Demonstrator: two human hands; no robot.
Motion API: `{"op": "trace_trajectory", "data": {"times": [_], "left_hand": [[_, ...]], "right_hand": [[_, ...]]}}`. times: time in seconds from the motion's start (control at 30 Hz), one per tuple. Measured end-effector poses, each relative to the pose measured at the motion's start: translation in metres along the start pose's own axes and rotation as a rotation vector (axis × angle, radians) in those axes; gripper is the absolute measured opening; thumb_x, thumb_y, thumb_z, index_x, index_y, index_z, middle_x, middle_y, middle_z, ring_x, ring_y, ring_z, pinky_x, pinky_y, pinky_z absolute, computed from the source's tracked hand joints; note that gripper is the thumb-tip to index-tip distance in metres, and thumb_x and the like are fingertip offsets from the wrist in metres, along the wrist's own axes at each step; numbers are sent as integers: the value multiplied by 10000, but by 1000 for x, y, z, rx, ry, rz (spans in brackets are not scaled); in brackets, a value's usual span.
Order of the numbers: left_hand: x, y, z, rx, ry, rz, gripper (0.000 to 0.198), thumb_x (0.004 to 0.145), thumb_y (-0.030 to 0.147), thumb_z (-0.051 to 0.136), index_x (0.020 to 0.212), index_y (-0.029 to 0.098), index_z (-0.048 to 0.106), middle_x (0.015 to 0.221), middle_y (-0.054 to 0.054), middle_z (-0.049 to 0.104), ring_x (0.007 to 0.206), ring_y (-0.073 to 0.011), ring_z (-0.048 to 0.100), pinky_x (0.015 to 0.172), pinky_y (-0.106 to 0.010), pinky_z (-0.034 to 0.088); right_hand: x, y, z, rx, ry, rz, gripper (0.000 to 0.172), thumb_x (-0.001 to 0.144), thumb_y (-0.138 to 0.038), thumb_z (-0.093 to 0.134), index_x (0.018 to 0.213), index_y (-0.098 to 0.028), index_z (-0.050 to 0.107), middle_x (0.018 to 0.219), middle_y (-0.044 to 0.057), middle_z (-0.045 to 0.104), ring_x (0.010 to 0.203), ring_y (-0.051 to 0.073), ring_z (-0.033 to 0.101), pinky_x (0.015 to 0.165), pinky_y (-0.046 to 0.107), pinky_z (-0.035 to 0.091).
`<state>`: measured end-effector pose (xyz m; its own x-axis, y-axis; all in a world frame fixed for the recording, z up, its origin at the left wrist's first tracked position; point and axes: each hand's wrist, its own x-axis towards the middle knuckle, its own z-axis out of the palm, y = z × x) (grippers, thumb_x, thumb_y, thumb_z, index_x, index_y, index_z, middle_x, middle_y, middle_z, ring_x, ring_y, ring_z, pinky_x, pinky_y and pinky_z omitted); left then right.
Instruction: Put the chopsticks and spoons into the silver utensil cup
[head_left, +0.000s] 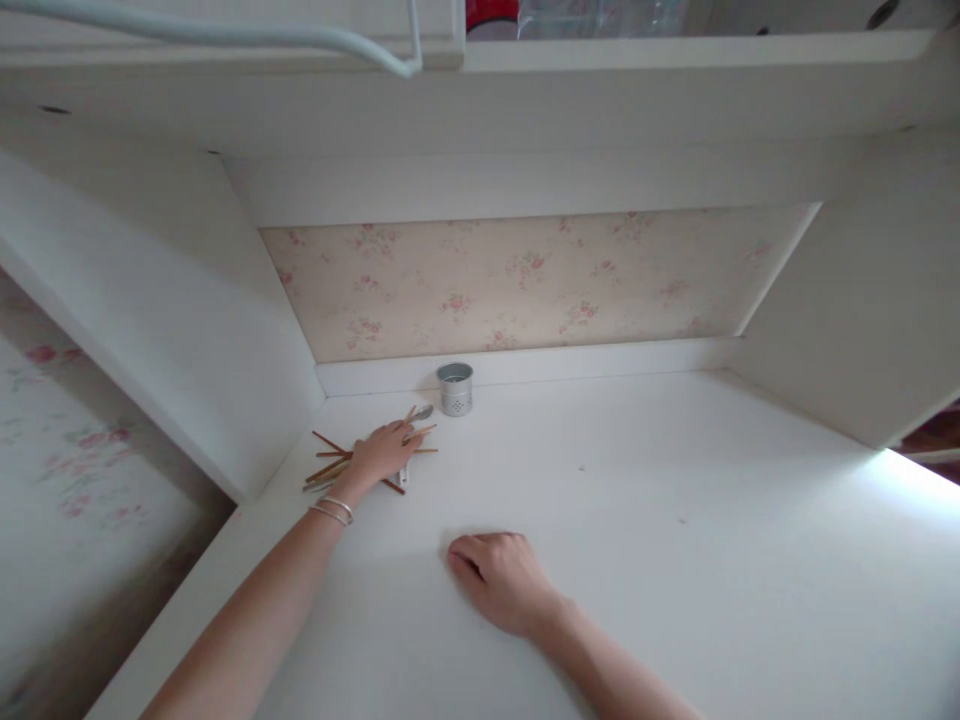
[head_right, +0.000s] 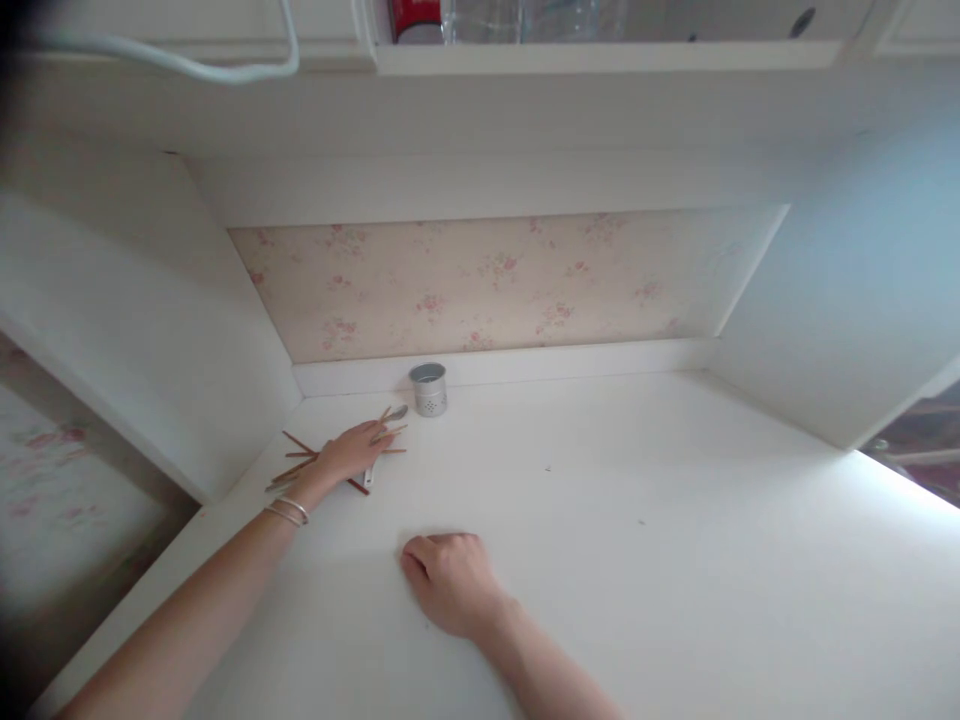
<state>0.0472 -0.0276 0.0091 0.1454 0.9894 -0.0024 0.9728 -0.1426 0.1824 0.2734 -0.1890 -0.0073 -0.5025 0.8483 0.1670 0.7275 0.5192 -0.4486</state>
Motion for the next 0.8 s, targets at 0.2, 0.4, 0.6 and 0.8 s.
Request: {"op": "trace_trajectory", "data": {"times": [0.2,0.4,0.6,0.8], "left_hand": [[-74,23,4,45,60,16,484,868,582,280,1201,333,529,1353,-26,496,1212,-302,444,942,-524,360],[-135,30,11,49,133,101,483,854,599,344,1240,348,490,1360,-27,488,1265,-308,372,1003,-564,264],[-138,25,9,-48,111,68,603,812,684,342,1340,395,382,1395,-40,451,1305,-357,321,1011,-610,212],[-130,25,5,-58,323,119,516,878,574,337,1258,264,496,1320,-77,517,1249,-294,402,1075,-517,202]], "right_hand": [[-1,-4,-1,12,-15,44,296,932,-302,371,873,-246,656,840,-3,712,743,138,629,617,223,320],[-1,-4,2,100,22,104,296,910,-339,399,864,-241,675,789,-1,701,680,128,599,598,215,340],[40,13,-7,365,143,262,358,914,-391,355,896,-193,654,596,-22,603,528,104,525,511,199,370],[117,27,-38,194,121,324,426,861,-357,499,1268,-241,454,863,9,684,654,131,611,640,238,443]]}}
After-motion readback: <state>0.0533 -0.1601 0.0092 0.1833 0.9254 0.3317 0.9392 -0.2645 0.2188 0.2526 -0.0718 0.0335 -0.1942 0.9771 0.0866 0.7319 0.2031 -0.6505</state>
